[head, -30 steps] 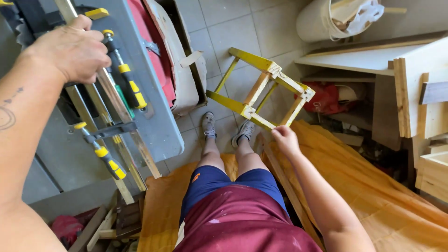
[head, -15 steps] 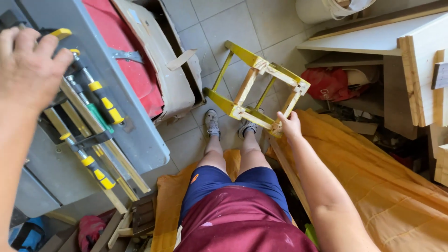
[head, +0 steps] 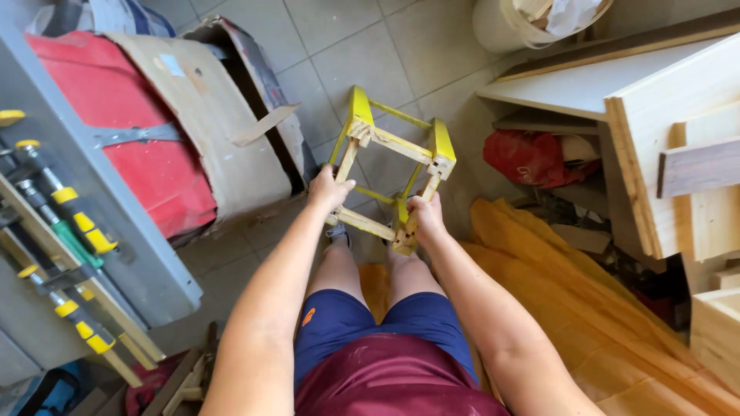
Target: Organizing and dry-fitting wooden slats into a yellow wooden frame using clamps in a workshop environment.
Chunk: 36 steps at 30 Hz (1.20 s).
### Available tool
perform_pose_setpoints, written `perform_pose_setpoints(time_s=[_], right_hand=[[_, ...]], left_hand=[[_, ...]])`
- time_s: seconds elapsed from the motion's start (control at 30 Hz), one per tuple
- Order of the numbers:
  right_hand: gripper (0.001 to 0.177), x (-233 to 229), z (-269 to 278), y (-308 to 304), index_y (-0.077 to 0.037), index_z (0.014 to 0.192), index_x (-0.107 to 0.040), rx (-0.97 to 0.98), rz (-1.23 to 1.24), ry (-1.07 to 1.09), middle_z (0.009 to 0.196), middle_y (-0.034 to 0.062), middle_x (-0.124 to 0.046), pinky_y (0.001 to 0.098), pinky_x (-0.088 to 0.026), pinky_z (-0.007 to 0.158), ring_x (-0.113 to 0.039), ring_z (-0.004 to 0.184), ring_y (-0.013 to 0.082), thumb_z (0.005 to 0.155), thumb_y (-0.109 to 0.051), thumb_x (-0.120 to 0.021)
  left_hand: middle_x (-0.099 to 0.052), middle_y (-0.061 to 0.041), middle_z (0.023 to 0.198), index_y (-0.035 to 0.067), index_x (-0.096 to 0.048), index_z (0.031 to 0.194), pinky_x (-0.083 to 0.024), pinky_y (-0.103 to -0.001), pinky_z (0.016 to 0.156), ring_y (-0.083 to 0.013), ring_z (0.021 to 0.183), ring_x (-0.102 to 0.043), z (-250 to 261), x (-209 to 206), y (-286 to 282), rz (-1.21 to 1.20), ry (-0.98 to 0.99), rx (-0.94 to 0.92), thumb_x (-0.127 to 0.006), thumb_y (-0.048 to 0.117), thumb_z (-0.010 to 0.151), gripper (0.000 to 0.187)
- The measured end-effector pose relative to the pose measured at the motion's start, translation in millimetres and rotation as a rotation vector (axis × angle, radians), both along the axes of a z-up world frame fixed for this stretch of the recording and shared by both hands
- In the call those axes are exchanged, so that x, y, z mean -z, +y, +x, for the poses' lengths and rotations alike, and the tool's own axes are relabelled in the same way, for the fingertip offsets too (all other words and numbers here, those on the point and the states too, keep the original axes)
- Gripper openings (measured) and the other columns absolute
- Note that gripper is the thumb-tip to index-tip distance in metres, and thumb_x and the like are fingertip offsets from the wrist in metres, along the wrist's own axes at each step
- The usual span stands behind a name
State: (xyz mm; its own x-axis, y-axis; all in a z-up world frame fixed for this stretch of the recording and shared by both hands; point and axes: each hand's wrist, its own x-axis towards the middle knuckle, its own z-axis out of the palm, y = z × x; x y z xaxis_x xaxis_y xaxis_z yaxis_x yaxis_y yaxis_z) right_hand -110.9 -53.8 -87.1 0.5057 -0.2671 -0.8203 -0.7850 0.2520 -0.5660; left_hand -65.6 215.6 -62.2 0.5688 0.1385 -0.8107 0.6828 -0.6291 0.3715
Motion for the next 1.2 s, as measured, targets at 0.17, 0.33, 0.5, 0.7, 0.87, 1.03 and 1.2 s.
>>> perform_pose_setpoints(time_s=[0.17,0.33,0.5,0.7,0.87,1.03,1.2], right_hand=[[0.037,-31.6,54.3,-6.5,-0.011,0.100,-0.053,-0.088,-0.077,-0.037,0.073,0.0040,-0.053,0.0359,-0.042,0.060,-0.055,0.063,0.0203,0.068,0.003,-0.065],[0.033,-41.2,150.2,4.5,-0.009,0.097,-0.057,-0.289,-0.161,-0.101,0.071,0.0048,-0.057,0.0327,-0.045,0.061,-0.056,0.062,0.0189,0.067,0.001,-0.063],[0.032,-42.3,244.0,16.8,-0.008,0.100,-0.062,-0.503,-0.288,-0.151,0.067,0.0083,-0.059,0.0314,-0.048,0.061,-0.062,0.062,0.0200,0.068,-0.004,-0.065],[0.030,-27.3,334.2,36.3,-0.009,0.104,-0.066,-0.742,-0.447,-0.155,0.070,0.0083,-0.067,0.0347,-0.055,0.063,-0.071,0.064,0.0191,0.074,-0.011,-0.068],[0.027,-19.7,385.6,53.6,-0.005,0.106,-0.065,-0.823,-0.447,-0.126,0.074,0.0083,-0.069,0.0356,-0.058,0.064,-0.072,0.063,0.0180,0.081,-0.014,-0.069],[0.034,-41.9,417.6,85.1,-0.012,0.100,-0.067,-0.850,-0.430,0.003,0.073,0.0047,-0.074,0.0359,-0.062,0.059,-0.075,0.057,0.0138,0.077,-0.032,-0.082],[0.047,-59.6,418.1,115.2,-0.011,0.108,-0.075,-0.886,-0.658,0.116,0.087,0.0154,-0.077,0.0504,-0.059,0.092,-0.077,0.099,0.0364,0.081,-0.048,-0.073]], left_hand=[[-0.077,-0.011,0.118,0.020,-0.067,0.125,-0.059,-0.048,0.098,-0.0316,0.120,-0.071,27.1,-26.9,-13.2,0.083,-0.048,-0.167,-0.075,0.035,0.078,0.050],[-0.074,-0.019,0.124,0.013,-0.066,0.125,-0.058,-0.051,0.102,-0.0385,0.125,-0.068,88.3,-70.6,0.9,0.048,-0.025,-0.279,-0.070,0.034,0.074,0.055],[-0.073,-0.020,0.127,0.011,-0.065,0.125,-0.056,-0.051,0.106,-0.0379,0.129,-0.066,131.7,-75.2,1.1,0.013,-0.041,-0.412,-0.069,0.034,0.075,0.056],[-0.070,-0.026,0.131,0.005,-0.056,0.129,-0.053,-0.054,0.111,-0.0429,0.130,-0.064,181.9,-60.5,-3.4,-0.007,-0.077,-0.557,-0.062,0.027,0.082,0.053],[-0.070,-0.026,0.127,0.005,-0.056,0.131,-0.055,-0.055,0.108,-0.0440,0.126,-0.067,217.2,-54.6,-1.4,0.044,-0.066,-0.624,-0.061,0.027,0.086,0.051],[-0.074,-0.024,0.119,0.006,-0.058,0.128,-0.059,-0.055,0.101,-0.0430,0.118,-0.071,243.8,-58.5,13.3,0.174,-0.019,-0.626,-0.061,0.027,0.086,0.048],[-0.078,-0.018,0.103,0.012,-0.068,0.119,-0.061,-0.054,0.093,-0.0412,0.107,-0.076,250.7,-39.0,9.8,0.294,0.058,-0.637,-0.056,0.038,0.090,0.041]])
